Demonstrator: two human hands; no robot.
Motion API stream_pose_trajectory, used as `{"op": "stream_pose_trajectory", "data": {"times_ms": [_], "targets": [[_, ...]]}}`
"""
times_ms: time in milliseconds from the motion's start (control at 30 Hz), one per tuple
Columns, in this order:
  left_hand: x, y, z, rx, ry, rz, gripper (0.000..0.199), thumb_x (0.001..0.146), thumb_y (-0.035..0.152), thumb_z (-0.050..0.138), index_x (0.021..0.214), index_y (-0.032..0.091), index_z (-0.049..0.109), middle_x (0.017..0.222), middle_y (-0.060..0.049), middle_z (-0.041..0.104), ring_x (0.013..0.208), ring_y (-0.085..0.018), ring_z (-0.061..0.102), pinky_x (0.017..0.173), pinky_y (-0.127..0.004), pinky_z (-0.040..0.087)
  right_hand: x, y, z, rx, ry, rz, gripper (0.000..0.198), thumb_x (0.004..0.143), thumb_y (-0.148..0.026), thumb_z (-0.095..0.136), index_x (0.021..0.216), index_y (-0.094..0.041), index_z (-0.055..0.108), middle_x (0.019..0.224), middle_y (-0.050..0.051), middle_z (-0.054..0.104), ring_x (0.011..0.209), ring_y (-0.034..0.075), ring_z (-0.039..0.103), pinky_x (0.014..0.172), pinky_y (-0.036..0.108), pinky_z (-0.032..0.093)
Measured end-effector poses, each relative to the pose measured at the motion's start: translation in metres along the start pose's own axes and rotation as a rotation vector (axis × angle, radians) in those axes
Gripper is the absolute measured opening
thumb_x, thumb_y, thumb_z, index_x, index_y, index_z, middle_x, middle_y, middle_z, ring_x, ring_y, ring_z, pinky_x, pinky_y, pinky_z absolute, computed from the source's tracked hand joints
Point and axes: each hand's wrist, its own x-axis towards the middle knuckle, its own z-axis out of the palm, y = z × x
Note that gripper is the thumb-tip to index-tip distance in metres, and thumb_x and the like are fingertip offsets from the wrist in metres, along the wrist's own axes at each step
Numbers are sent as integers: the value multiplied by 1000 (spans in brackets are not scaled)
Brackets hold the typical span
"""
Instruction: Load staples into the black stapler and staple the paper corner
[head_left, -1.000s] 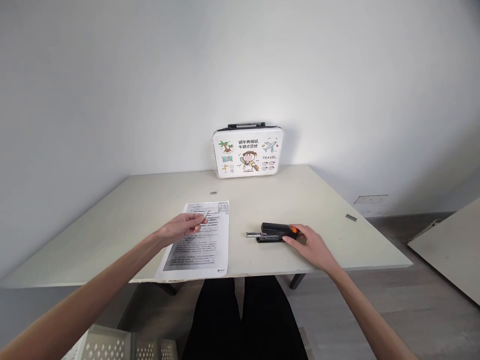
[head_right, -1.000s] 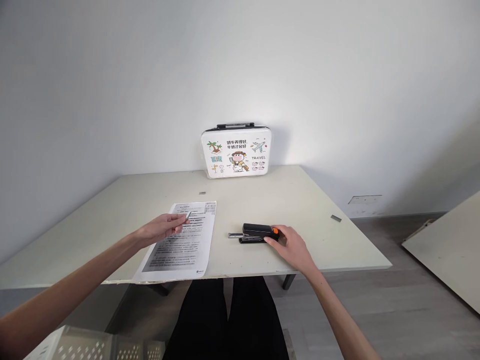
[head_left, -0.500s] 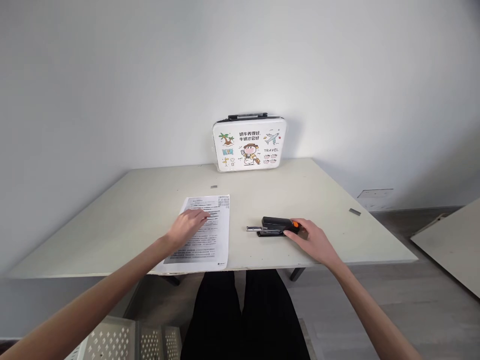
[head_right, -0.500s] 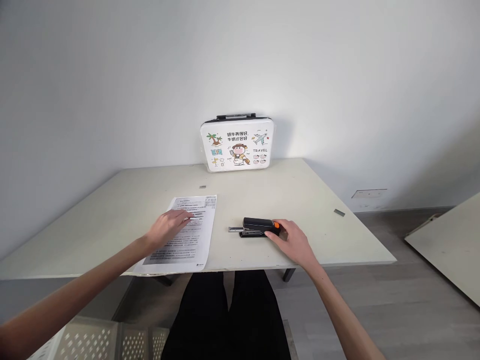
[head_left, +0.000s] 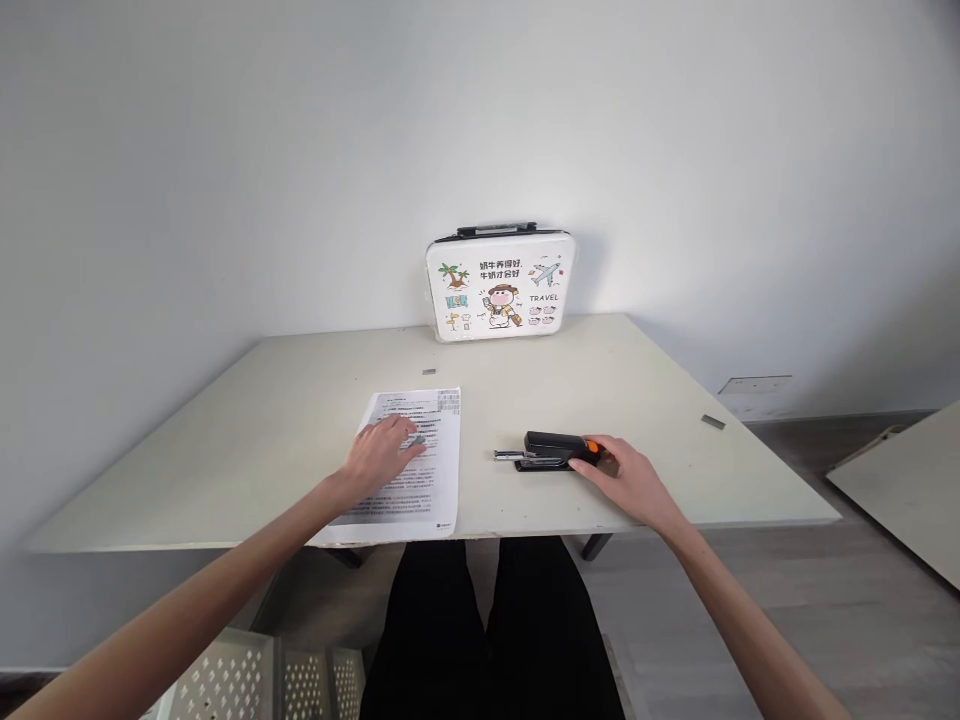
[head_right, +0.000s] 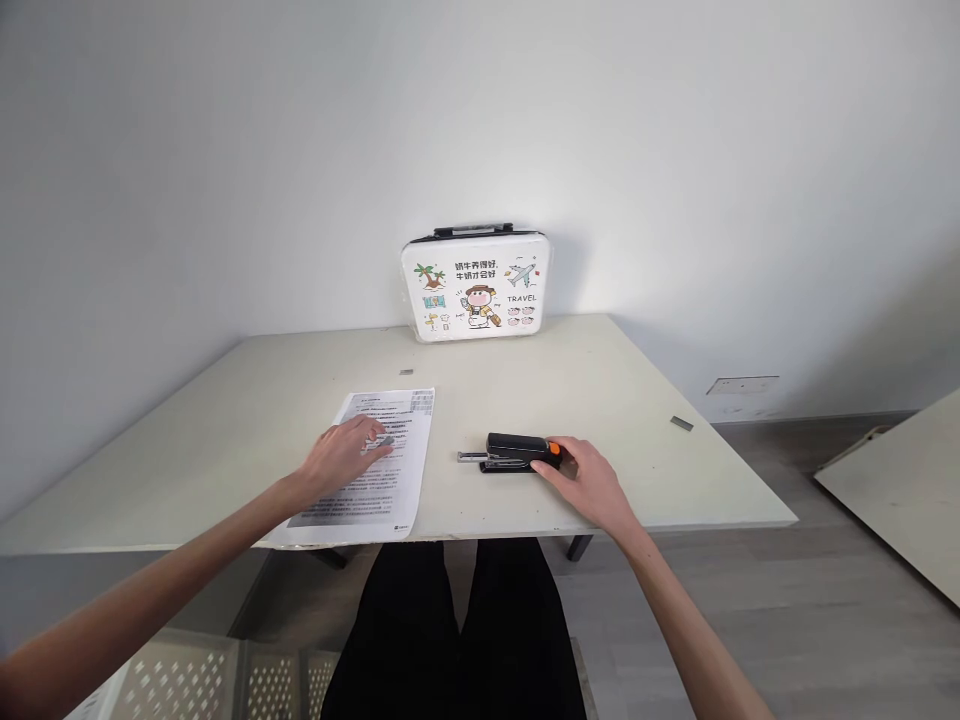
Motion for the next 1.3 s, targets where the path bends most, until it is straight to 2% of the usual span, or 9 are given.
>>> {"op": "stream_pose_trajectory", "data": {"times_ms": [133, 300, 433, 567, 700, 800, 1033, 1200, 1300], "targets": [[3, 2, 3, -2, 1, 15, 23, 94, 41, 55, 94, 21, 66, 111, -11, 74, 102, -33, 71, 97, -50, 50, 1, 2, 0, -1, -2, -4, 46, 92, -64, 62, 121, -30, 67, 126, 7, 72, 109, 30, 68, 92, 44, 57], [-1, 15, -3, -140, -31, 24, 28, 100, 45, 47, 102, 21, 63, 111, -10, 75, 98, -29, 72, 82, -41, 55, 1, 2, 0, -2, -11, -7, 47, 93, -66, 61, 122, -29, 67, 126, 7, 72, 110, 30, 68, 93, 43, 57], [-6, 38, -12, -356, -66, 56, 33, 102, 49, 47, 112, 22, 63, 109, -8, 76, 96, -26, 72, 79, -37, 56, 1, 0, -1, -4, 4, -17, 45, 93, -64, 61, 120, -30, 68, 124, 7, 73, 108, 30, 69, 91, 43, 58], [-8, 65, -22, -421, -100, 119, 34, 104, 46, 46, 121, 22, 62, 99, -5, 77, 87, -23, 73, 75, -35, 55, 0, -1, -1, -6, 20, -13, 43, 93, -64, 62, 120, -31, 67, 125, 6, 73, 109, 28, 69, 92, 43, 58], [-3, 84, -26, -459, -125, 195, 33, 105, 42, 43, 119, 22, 65, 100, -5, 77, 85, -21, 73, 78, -34, 56, 1, -1, -2, -14, 32, -32, 42, 93, -63, 63, 120, -30, 67, 124, 6, 74, 108, 28, 70, 91, 42, 59], [1, 95, -20, -477, -93, 187, 35, 104, 43, 43, 115, 22, 69, 99, -5, 75, 80, -20, 71, 77, -34, 55, 2, 0, -2, -14, 28, -48, 42, 94, -62, 62, 120, -30, 67, 124, 6, 74, 109, 28, 69, 91, 43, 59], [7, 110, 4, -598, -90, 86, 43, 99, 52, 55, 126, 21, 69, 74, 1, 66, 69, -18, 64, 71, -31, 51, 4, 2, -3, 9, 25, -50, 42, 94, -62, 63, 120, -30, 65, 124, 6, 73, 111, 29, 67, 92, 44, 57], [12, 111, 11, -667, -1, 55, 43, 104, 55, 47, 116, 22, 72, 75, 0, 63, 63, -16, 54, 62, -29, 44, 4, 1, -5, 14, 17, -59, 42, 95, -62, 62, 121, -30, 65, 125, 7, 72, 112, 30, 67, 92, 45, 57], [13, 113, 14, -710, -34, 29, 45, 105, 56, 44, 118, 22, 72, 73, 2, 59, 64, -16, 52, 64, -29, 44, 4, 0, -6, 12, 13, -56, 43, 95, -63, 61, 121, -30, 65, 124, 7, 73, 112, 30, 67, 91, 44, 57]]}}
